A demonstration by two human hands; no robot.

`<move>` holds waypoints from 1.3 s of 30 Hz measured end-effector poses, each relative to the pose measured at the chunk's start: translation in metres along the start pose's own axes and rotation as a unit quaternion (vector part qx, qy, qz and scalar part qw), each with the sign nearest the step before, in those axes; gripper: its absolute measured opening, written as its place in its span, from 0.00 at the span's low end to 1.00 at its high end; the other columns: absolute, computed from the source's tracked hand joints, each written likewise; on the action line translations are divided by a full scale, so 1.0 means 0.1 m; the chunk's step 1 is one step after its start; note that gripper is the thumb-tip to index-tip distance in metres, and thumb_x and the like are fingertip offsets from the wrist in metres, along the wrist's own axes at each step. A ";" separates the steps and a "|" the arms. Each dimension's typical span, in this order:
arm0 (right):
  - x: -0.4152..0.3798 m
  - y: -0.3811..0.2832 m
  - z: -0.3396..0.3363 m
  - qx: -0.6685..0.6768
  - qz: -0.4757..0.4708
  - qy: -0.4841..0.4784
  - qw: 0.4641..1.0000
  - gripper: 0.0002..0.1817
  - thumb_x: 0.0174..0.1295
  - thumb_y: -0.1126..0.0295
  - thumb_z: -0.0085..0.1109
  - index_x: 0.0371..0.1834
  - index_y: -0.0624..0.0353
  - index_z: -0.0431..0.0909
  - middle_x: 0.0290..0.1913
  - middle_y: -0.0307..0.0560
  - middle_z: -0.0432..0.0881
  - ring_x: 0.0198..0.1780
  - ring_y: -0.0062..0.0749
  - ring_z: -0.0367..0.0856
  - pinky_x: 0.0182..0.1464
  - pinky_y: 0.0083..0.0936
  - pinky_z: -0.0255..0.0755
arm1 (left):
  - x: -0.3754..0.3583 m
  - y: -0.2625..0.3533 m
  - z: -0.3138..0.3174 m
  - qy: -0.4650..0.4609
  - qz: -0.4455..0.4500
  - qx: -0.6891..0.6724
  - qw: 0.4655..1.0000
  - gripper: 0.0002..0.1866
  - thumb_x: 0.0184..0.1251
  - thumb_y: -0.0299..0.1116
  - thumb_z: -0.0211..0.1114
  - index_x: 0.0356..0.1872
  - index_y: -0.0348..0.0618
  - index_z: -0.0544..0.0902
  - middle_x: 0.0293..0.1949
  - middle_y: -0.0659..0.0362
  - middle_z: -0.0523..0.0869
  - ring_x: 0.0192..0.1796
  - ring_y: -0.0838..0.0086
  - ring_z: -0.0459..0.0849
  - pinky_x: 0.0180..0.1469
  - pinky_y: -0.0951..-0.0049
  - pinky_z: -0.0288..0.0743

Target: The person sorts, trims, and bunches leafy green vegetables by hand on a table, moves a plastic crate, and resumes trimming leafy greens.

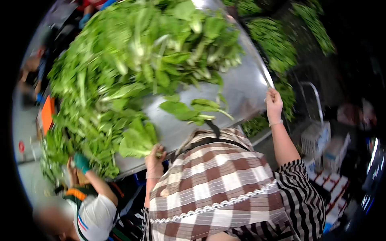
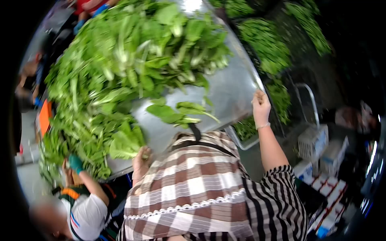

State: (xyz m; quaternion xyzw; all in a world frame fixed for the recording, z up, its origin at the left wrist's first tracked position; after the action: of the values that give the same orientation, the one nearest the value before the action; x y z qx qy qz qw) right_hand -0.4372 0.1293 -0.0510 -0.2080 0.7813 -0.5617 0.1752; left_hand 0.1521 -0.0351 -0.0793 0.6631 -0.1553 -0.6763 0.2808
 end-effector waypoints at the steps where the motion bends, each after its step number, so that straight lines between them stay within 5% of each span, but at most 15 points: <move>1: -0.08 -0.33 0.43 -0.022 -0.026 -0.034 0.999 0.13 0.70 0.73 0.58 0.56 0.64 0.78 0.42 0.37 0.81 0.35 0.16 0.75 0.39 0.17 0.73 | -0.06 0.05 0.03 -0.006 0.009 0.007 1.000 0.10 0.65 0.33 0.69 0.43 0.43 0.80 0.36 0.62 0.85 0.40 0.75 0.85 0.42 0.68 0.81; 6: -0.56 -1.56 2.36 0.096 -0.191 -0.273 0.938 0.12 0.66 0.75 0.60 0.51 0.63 0.82 0.42 0.44 0.87 0.38 0.23 0.82 0.42 0.19 0.77 | -0.14 0.18 -0.10 -0.006 0.045 0.098 0.994 0.15 0.69 0.36 0.64 0.51 0.39 0.79 0.38 0.60 0.85 0.41 0.73 0.85 0.38 0.69 0.84; 10: -0.61 -2.17 3.28 0.150 -0.152 -0.336 0.917 0.12 0.63 0.71 0.62 0.48 0.62 0.83 0.36 0.46 0.87 0.31 0.22 0.82 0.36 0.19 0.76 | -0.05 0.20 -0.29 0.009 0.046 0.219 0.975 0.17 0.70 0.40 0.63 0.52 0.41 0.79 0.38 0.61 0.85 0.38 0.71 0.85 0.34 0.73 0.82; 13: -0.38 -2.59 3.56 0.030 -0.205 -0.257 0.944 0.11 0.62 0.63 0.63 0.40 0.57 0.82 0.30 0.46 0.87 0.30 0.31 0.85 0.31 0.27 0.77 | -0.12 0.36 -0.34 0.071 0.134 0.432 0.889 0.19 0.68 0.48 0.64 0.40 0.40 0.86 0.31 0.53 0.88 0.32 0.62 0.87 0.35 0.66 0.80; 15: -0.24 -2.88 3.63 -0.093 -0.235 -0.221 0.942 0.16 0.60 0.53 0.64 0.37 0.55 0.80 0.26 0.46 0.85 0.28 0.39 0.84 0.30 0.34 0.75 | -0.35 0.60 -0.23 0.119 0.216 0.607 0.756 0.23 0.67 0.52 0.64 0.31 0.39 0.88 0.27 0.47 0.87 0.30 0.56 0.87 0.35 0.61 0.79; 19: -0.01 -2.90 3.86 -0.133 -0.233 -0.218 0.938 0.20 0.56 0.46 0.63 0.31 0.54 0.81 0.25 0.49 0.83 0.28 0.45 0.83 0.32 0.41 0.74 | -0.66 0.79 0.03 0.088 0.177 0.604 0.772 0.25 0.68 0.54 0.61 0.22 0.42 0.87 0.20 0.48 0.84 0.28 0.50 0.85 0.34 0.57 0.76; 21: 0.02 -2.83 4.00 -0.137 -0.196 -0.274 0.932 0.16 0.55 0.52 0.61 0.32 0.54 0.83 0.28 0.51 0.85 0.31 0.44 0.84 0.37 0.38 0.76 | -0.62 0.77 0.10 0.046 0.235 0.575 0.782 0.26 0.71 0.50 0.60 0.21 0.37 0.85 0.16 0.50 0.81 0.20 0.63 0.82 0.28 0.61 0.72; 23: 0.04 -2.77 3.88 0.090 -0.199 -0.240 0.946 0.10 0.53 0.61 0.63 0.27 0.56 0.86 0.28 0.53 0.86 0.28 0.41 0.84 0.34 0.34 0.78 | -0.75 0.78 0.50 -0.055 0.235 0.431 0.869 0.20 0.72 0.39 0.62 0.24 0.32 0.83 0.16 0.63 0.77 0.20 0.82 0.73 0.23 0.74 0.65; 25: 0.10 -2.77 3.73 0.127 -0.206 -0.210 0.947 0.09 0.54 0.64 0.66 0.27 0.60 0.83 0.28 0.48 0.85 0.29 0.36 0.84 0.34 0.33 0.79 | -0.61 0.76 0.67 -0.110 0.287 0.352 0.884 0.16 0.73 0.36 0.61 0.32 0.30 0.84 0.23 0.60 0.83 0.25 0.80 0.77 0.28 0.78 0.71; 27: -0.04 -2.88 3.54 0.325 -0.010 -0.337 0.884 0.07 0.63 0.71 0.62 0.36 0.64 0.78 0.27 0.46 0.85 0.26 0.22 0.84 0.26 0.22 0.78 | -0.54 0.76 0.88 -0.146 0.259 0.305 0.905 0.10 0.73 0.32 0.62 0.40 0.32 0.83 0.32 0.59 0.85 0.32 0.79 0.81 0.34 0.79 0.76; 29: -0.09 -2.95 3.53 0.395 -0.046 -0.356 0.845 0.05 0.63 0.73 0.62 0.35 0.63 0.77 0.26 0.46 0.84 0.25 0.20 0.83 0.23 0.19 0.77 | -0.40 0.82 1.15 -0.197 0.295 0.272 0.894 0.09 0.73 0.30 0.62 0.42 0.33 0.83 0.32 0.60 0.85 0.31 0.80 0.79 0.34 0.80 0.75; 32: -0.14 -2.99 3.24 0.381 -0.081 -0.333 0.859 0.05 0.61 0.75 0.64 0.32 0.63 0.77 0.25 0.44 0.84 0.22 0.20 0.81 0.23 0.19 0.75 | -0.52 1.07 1.64 -0.237 0.360 0.237 0.871 0.11 0.74 0.29 0.60 0.50 0.34 0.81 0.34 0.61 0.83 0.31 0.84 0.74 0.33 0.85 0.69; 36: -0.52 -2.84 2.81 0.268 -0.177 -0.327 0.889 0.07 0.56 0.71 0.67 0.25 0.58 0.78 0.21 0.40 0.82 0.20 0.22 0.78 0.24 0.23 0.72 | -0.99 1.47 2.15 -0.174 0.398 0.227 0.871 0.22 0.74 0.38 0.60 0.66 0.44 0.73 0.54 0.56 0.82 0.48 0.75 0.78 0.55 0.73 0.71; 37: -0.61 -2.67 2.80 0.209 -0.228 -0.310 0.899 0.09 0.54 0.69 0.68 0.24 0.56 0.78 0.20 0.40 0.81 0.20 0.24 0.78 0.24 0.26 0.71 | -1.05 1.53 2.21 -0.159 0.409 0.208 0.874 0.24 0.74 0.40 0.60 0.67 0.41 0.72 0.57 0.51 0.81 0.54 0.69 0.79 0.60 0.69 0.71; 39: -0.87 -2.42 2.78 0.060 -0.279 -0.355 0.890 0.10 0.51 0.65 0.69 0.23 0.55 0.76 0.19 0.42 0.79 0.20 0.30 0.78 0.26 0.31 0.69 | -0.94 1.57 2.24 -0.141 0.375 0.053 0.915 0.17 0.74 0.34 0.59 0.56 0.31 0.79 0.47 0.49 0.85 0.49 0.67 0.82 0.57 0.67 0.76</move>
State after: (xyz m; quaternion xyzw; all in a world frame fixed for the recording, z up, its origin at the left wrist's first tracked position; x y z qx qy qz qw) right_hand -0.1906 -0.1175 0.0966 -0.5919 0.5419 -0.5219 0.2891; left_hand -0.0447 -0.1415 0.1045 0.4676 -0.4662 -0.5988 0.4532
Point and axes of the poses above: each hand's wrist, its own x-axis towards the middle knuckle, its own z-axis out of the palm, y = z × x, the point moved 9 cm from there along x, towards the middle knuckle
